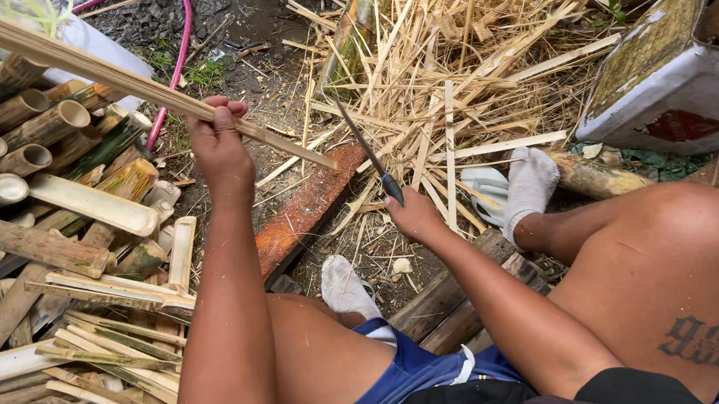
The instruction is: The person sits on the ground and uses a knife to sharpen the end of a bamboo stick. They repeatedly scrape the knife along the bamboo to create a pointed tip, with bamboo shavings accumulating on the ground.
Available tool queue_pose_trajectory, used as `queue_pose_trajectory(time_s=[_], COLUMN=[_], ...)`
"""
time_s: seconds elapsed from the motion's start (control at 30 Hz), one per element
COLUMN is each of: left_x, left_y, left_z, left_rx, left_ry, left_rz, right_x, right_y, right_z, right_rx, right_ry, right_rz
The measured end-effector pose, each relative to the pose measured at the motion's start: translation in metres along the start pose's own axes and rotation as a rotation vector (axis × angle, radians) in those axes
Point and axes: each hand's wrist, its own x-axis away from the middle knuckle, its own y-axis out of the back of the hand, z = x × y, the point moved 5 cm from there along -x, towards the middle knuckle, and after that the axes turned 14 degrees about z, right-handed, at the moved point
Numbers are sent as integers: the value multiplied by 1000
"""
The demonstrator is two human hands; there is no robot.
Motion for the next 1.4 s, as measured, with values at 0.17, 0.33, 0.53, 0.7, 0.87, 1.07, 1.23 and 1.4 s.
queue_pose_trajectory(time_s=[0.17, 0.33, 0.53, 0.7, 0.87, 1.07, 1.23, 1.4], left_x=[-8, -12, 20, 54, 72, 71, 71, 71], left_y=[8, 47, 49, 53, 61, 78, 93, 104], left_z=[-9, -109, -135, -136, -146, -125, -121, -117], left_rx=[11, 34, 293, 299, 305, 307, 304, 302], left_ry=[77, -389, -484, -473, -409, -376, -372, -375], left_rz=[-36, 21, -14, -129, -188, -211, -216, -246], right_x=[12, 24, 77, 146, 69, 83, 17, 33], right_y=[-16, -23, -20, -15, -41, -45, -64, -72], right_z=[8, 24, 98, 164, 135, 121, 106, 90], right_rx=[-26, 123, 85, 51, 228, 175, 305, 194], right_ry=[-45, 10, 52, 714, 126, 548, 61, 596], right_rz=[111, 116, 280, 81, 247, 108, 215, 105])
